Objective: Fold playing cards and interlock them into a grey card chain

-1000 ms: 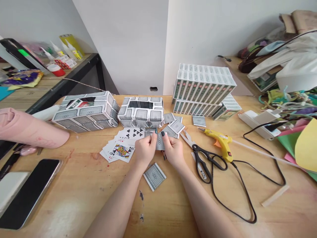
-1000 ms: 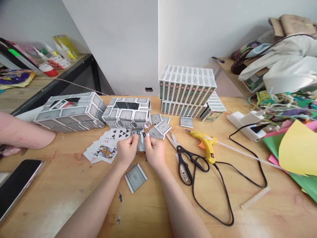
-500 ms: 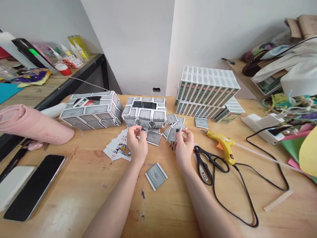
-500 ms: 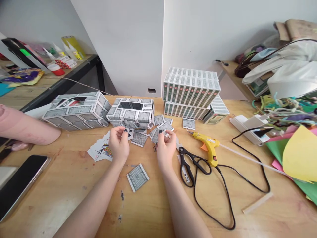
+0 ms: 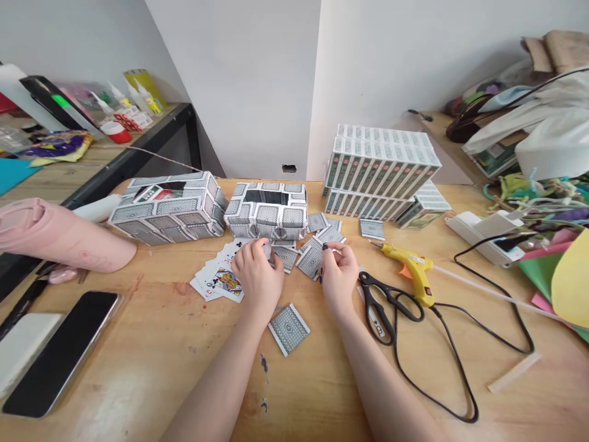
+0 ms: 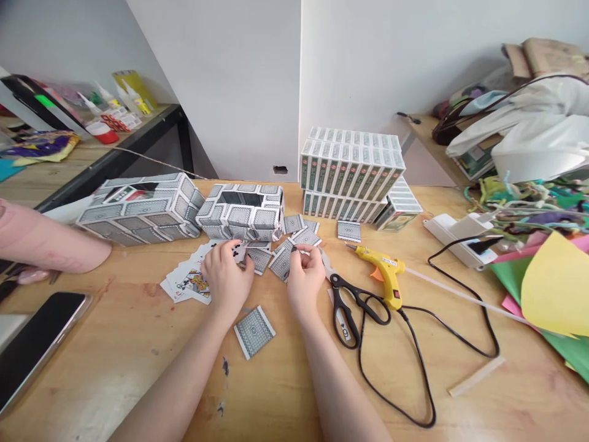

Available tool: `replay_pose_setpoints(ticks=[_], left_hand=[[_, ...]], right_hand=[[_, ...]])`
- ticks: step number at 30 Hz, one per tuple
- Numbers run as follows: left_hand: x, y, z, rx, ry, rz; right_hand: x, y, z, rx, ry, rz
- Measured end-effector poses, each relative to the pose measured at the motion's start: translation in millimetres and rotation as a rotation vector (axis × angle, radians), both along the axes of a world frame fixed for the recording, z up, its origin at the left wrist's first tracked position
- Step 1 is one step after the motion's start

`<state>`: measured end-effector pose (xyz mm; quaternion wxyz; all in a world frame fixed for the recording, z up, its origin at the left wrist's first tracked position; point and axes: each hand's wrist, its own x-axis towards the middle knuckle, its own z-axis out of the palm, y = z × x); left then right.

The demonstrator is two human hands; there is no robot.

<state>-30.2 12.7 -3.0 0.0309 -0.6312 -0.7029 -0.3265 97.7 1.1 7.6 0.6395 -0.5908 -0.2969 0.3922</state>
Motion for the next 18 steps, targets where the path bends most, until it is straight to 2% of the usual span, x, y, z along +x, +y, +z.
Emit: replay_pose_setpoints(ticks=[4,14,18], left_hand=[[-1,-5,0.7,-0.042,0.065,-0.009],[-10,-3,-6.5,-0.042,0.04,-0.075],[-20,0,-8.1,0.012,-0.01,0.013]], right_hand=[[1,1,-1.4,-0.028,-0.015,0.018],[1,0,2.2,-0.006,-0.048,0.06],[-2,-4,5.2,0.033,0.008,0.146]])
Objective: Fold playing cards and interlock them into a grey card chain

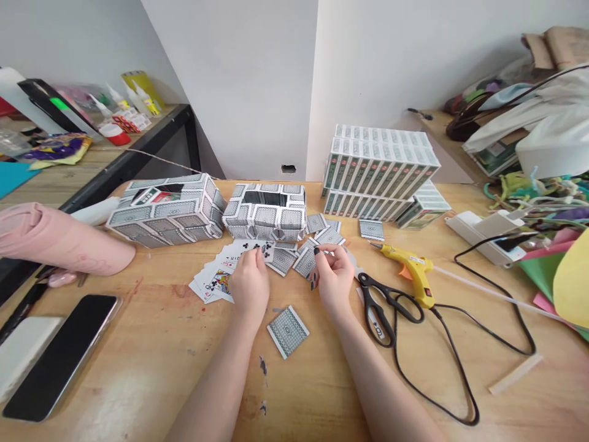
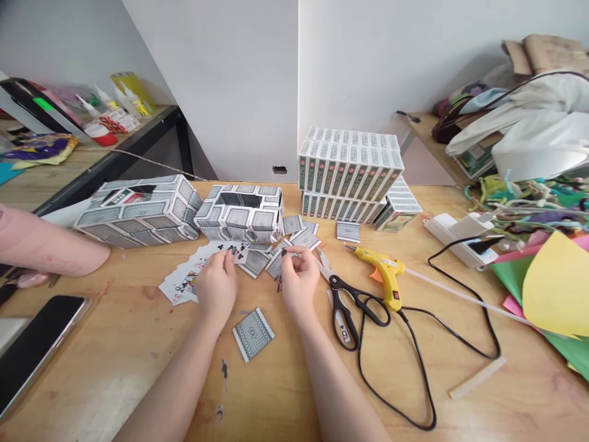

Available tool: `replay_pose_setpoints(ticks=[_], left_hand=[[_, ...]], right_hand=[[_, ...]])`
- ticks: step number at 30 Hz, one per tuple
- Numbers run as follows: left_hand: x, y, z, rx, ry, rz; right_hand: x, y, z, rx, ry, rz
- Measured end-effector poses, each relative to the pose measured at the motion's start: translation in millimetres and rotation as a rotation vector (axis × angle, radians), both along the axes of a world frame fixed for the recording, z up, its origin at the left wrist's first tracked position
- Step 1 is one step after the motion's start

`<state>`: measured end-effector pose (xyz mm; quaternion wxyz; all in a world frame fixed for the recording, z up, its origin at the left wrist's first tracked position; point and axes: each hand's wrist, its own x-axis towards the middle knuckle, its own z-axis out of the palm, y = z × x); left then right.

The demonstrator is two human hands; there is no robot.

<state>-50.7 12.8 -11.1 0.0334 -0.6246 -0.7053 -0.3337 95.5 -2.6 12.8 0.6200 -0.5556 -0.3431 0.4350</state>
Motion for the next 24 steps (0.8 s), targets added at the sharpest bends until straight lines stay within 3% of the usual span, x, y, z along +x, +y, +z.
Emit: replay_pose_setpoints(ticks=[2,5,8,14,18,21,24], left_hand=[[-5,3,0.9,0.036,-0.046,0.008],[-6,5,2.6,0.091,-0.068,-0.121],[-1,4,1.7,0.026,0.002,-0.167],[3,4,-4.2,-0.021,0.06,-0.118],[-1,2,-0.7,0.181,-0.02,-0.061],[2,-3,6.9,0.371,-0.085,-0.237],[10,-11,14.1,0.339,-0.092,-0.561]], right_hand=[[-1,-1,-0.4,0.02,0.016,0.047],[-3,-1,-2.8,0.003,-0.002,0.116],[-3,0,-6.1,-0.04,-0.03,0.166],[-2,2,-7.4,-0.067,-0.053,0.199],[-3,0,-2.1,-0.062,-0.007,0.257],[-5,-3,0.1,-0.068,0.093,0.359],[-5,-4,-1.7,-0.108,0.222,0.426]])
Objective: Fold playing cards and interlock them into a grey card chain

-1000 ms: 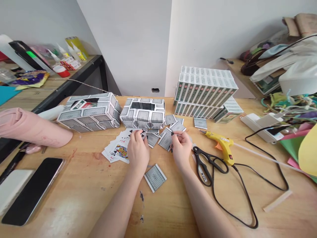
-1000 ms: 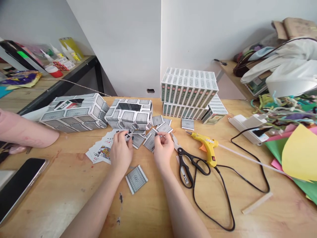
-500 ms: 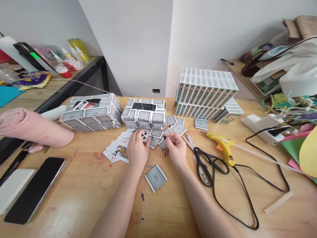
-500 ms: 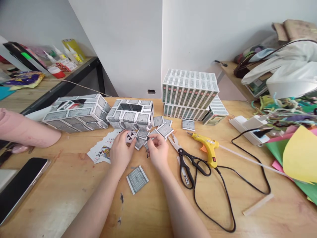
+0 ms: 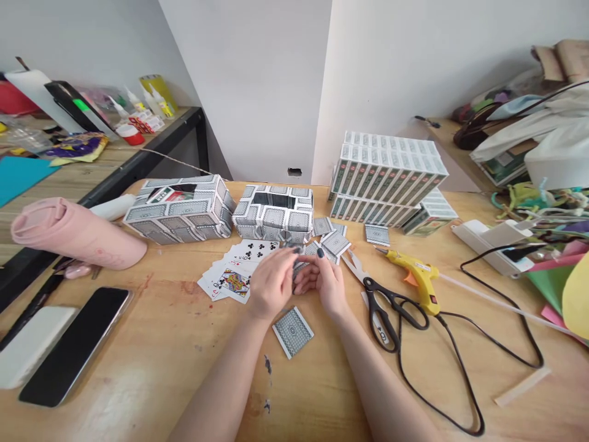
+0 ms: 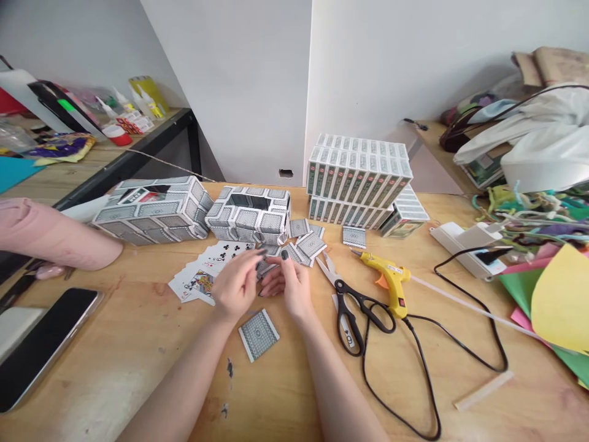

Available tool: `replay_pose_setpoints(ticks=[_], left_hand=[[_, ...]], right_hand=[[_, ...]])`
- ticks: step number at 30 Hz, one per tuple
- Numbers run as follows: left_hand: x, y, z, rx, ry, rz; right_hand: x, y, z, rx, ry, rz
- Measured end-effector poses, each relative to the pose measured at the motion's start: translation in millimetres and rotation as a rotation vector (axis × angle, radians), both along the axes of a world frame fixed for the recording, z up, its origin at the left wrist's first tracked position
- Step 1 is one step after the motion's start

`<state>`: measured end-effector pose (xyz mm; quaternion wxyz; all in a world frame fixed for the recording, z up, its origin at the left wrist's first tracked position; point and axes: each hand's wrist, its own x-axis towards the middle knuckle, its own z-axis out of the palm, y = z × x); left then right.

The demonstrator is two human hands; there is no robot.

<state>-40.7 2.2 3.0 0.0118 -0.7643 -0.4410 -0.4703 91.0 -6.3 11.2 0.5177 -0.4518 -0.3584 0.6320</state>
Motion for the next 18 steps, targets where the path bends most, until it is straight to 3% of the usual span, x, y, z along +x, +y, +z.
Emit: replay_pose_setpoints(ticks=[2,5,7,10,12,13,18], left_hand=[[5,-4,2.6,-0.055,0.033,-0.158],[7,-7,2.6,-0.13,-0.03,-0.212],[4,-4,0.5,-0.167,-0.126,-0.111],[-2,6,-4.9,-0.209,-0.218,0.254],[-5,13,-8.5,-0.287,-0.162,0.449],[-5,15,-9.8,-0.318,-0.115,0.493],[-1,15,-9.8,-0.346,0.098,0.477]], right_hand=[[1,1,-1.8,-0.029,0.009,-0.037],[1,3,-2.9,-0.026,-0.079,-0.083],[-1,4,-2.6,-0.023,-0.141,-0.085],[-3,4,-2.8,-0.008,-0.216,-0.115],[-2,4,-3.8,0.007,-0.276,-0.165],[-1,4,-4.4,0.011,-0.303,-0.193],[3,5,-5.4,0.03,-0.354,-0.241]])
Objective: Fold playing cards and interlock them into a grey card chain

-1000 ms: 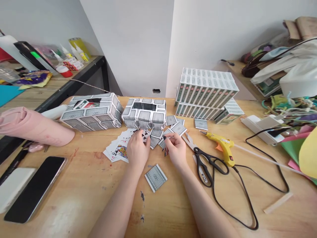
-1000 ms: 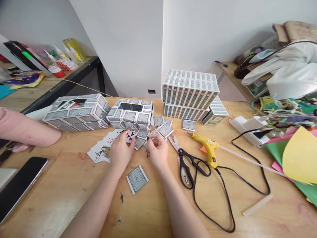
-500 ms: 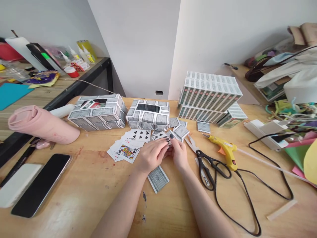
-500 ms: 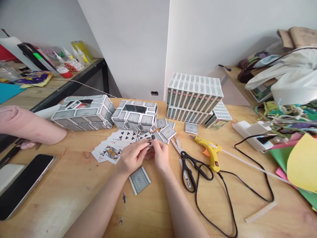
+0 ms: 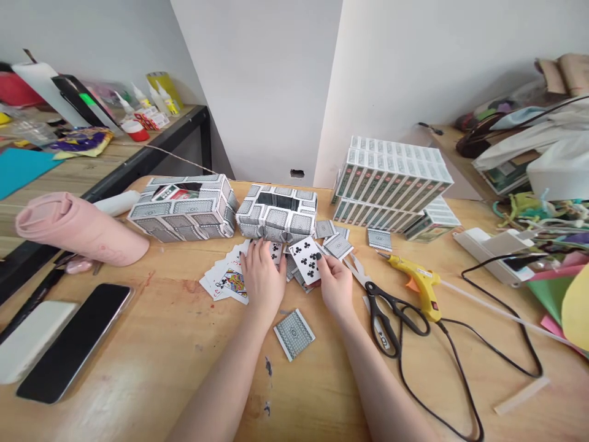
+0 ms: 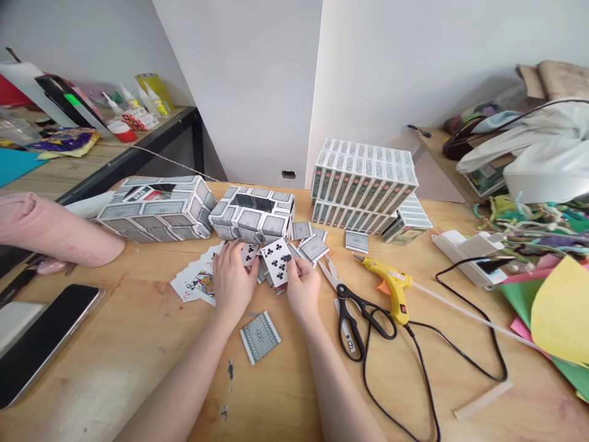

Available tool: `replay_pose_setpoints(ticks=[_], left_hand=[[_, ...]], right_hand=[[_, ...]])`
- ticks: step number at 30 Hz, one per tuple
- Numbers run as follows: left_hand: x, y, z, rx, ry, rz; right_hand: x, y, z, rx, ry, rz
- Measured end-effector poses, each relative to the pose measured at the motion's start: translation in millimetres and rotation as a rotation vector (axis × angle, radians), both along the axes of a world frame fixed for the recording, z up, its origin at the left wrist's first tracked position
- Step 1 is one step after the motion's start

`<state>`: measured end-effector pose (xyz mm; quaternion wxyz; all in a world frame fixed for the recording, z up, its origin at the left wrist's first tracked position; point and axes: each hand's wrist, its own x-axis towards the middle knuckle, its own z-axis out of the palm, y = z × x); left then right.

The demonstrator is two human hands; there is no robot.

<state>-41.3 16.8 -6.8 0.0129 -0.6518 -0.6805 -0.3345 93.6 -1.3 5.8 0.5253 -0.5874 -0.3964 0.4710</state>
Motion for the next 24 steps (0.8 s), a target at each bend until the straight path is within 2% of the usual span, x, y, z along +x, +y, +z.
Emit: replay_pose_setpoints(ticks=[6,13,16,21,24], left_hand=[[0.0,-1.0,1.6,-0.045,0.036,-0.01],[-1.0,-0.5,-2.5,0.006,0.067,0.007],[-0.8,-2.8,-1.8,0.041,-0.032,0.034],[-0.7,-3.7,4.1,0.236,-0.301,0.048],[-1.5,-0.3,6.2,0.31,-0.458,0.103]], right_hand=[[-2.3,-0.2,-0.1,-0.015,-0.03,0.011],[-2.3,-0.1,1.3,-0.006,-0.042,0.013],[-2.7,0.1,2.1,-0.016,-0.004,-0.005],[-2.0,0.4,1.7,-0.035,0.035,-0.04],[-0.3,0.7,2.7,-0.034,0.012,-0.047]])
